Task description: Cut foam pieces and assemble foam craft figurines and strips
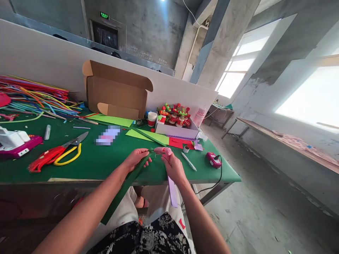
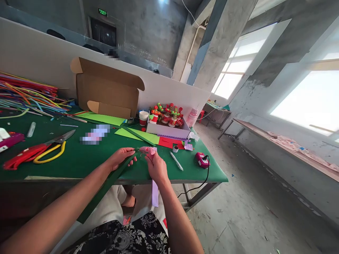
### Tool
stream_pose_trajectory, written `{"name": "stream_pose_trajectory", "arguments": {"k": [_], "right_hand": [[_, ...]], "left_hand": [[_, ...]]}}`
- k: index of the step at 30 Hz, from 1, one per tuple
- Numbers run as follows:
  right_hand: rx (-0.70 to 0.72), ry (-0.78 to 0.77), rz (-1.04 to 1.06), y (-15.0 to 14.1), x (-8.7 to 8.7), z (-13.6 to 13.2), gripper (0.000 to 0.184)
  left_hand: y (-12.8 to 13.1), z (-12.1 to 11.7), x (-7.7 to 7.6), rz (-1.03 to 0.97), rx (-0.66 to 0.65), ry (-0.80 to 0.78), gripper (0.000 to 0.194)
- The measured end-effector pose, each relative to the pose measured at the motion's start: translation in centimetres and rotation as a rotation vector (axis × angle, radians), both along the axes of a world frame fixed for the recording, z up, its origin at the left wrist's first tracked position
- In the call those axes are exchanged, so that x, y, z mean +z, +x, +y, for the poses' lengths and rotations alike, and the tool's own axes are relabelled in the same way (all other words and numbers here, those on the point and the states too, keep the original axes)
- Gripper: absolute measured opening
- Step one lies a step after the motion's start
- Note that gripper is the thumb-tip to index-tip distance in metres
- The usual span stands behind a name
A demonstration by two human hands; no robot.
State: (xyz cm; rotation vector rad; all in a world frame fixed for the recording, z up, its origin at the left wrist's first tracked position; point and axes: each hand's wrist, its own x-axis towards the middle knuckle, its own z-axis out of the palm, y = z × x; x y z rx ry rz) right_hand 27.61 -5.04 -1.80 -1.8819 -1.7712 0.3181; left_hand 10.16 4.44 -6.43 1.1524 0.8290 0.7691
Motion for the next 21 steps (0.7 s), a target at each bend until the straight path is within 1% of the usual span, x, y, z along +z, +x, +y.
{"name": "stream_pose_trajectory", "arguments": {"k": [6, 21], "right_hand": [[0.01, 0.004, 0.004, 0.13, 0.04, -0.07, 0.026], [0.003, -0.001, -0.001, -0.07, -0.08, 0.16, 0.025]], "left_hand": [[0.02, -0.06, 0.07, 0.003, 0.005, -0.005, 0.019], [0.08, 0.04, -0.04, 0.005, -0.005, 0.012, 0.025]]}}
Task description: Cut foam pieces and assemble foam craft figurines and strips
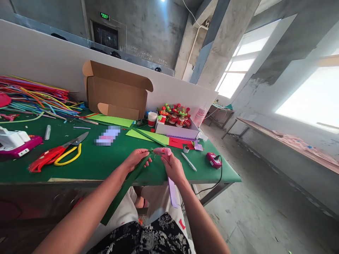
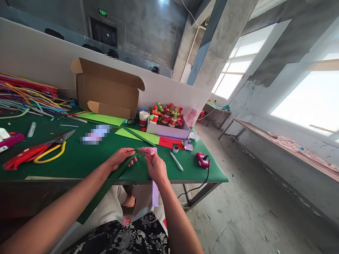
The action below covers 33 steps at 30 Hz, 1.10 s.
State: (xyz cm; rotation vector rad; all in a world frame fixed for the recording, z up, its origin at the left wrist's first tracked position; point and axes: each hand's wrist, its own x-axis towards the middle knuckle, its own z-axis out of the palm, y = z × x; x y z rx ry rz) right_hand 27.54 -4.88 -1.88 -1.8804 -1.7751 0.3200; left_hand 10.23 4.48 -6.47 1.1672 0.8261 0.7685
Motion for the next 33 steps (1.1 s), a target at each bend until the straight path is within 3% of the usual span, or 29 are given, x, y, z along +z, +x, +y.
{"name": "stream_pose_trajectory", "arguments": {"k": [33], "right_hand": [[-0.013, 0.021, 0.055, 0.09, -0.32, 0.02, 0.026]], "left_hand": [[-0.08, 0.17, -0.35, 0.005, -0.014, 0.022, 0.03]]}}
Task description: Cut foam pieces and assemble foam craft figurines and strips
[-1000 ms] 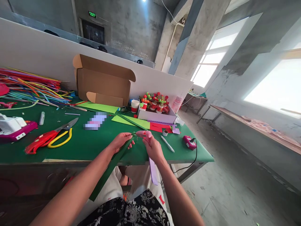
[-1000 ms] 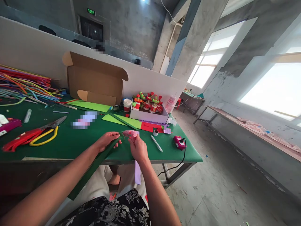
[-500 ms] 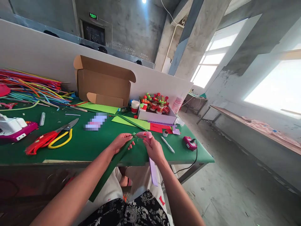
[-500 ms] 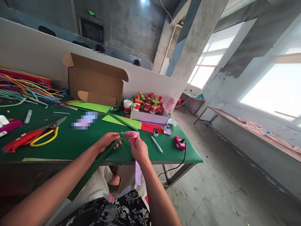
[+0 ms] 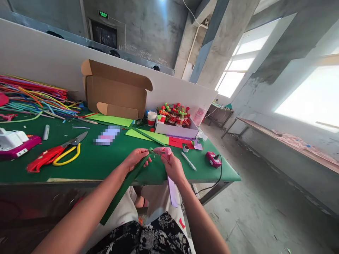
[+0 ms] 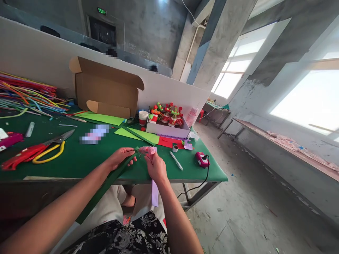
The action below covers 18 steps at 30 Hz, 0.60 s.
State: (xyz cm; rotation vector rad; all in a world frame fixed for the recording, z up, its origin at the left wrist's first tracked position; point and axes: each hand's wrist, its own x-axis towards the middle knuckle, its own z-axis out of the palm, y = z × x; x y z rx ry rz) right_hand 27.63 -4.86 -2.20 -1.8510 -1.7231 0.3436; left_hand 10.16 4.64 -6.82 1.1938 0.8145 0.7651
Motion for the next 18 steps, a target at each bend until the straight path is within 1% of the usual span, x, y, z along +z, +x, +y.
{"name": "stream_pose_trajectory", "arguments": {"k": [4, 6, 8, 13, 16, 18], "right_hand": [[-0.007, 0.042, 0.061, 0.0, -0.2, 0.3, 0.026], [-0.015, 0.078, 0.164, 0.2, -0.4, 0.5, 0.024], [-0.016, 0.08, 0.351, 0.5, -0.7, 0.5, 0.023], [-0.022, -0.029, 0.962, 1.1, -0.9, 0.1, 0.042], [-0.004, -0.055, 1.195, 1.4, -0.9, -0.2, 0.046], [-0.007, -0.066, 1.307, 1.8, -0.9, -0.3, 0.042]], "left_hand": [[0.0, -0.1, 0.1, 0.005, 0.01, -0.006, 0.027], [0.0, -0.1, 0.2, 0.01, 0.012, -0.01, 0.025], [0.0, -0.1, 0.2, 0.012, 0.013, -0.015, 0.024], [0.0, 0.0, 0.1, 0.005, 0.008, -0.025, 0.022], [-0.1, 0.1, 0.0, -0.004, -0.004, -0.023, 0.025], [-0.2, 0.2, 0.0, -0.009, -0.008, -0.021, 0.027]]}}
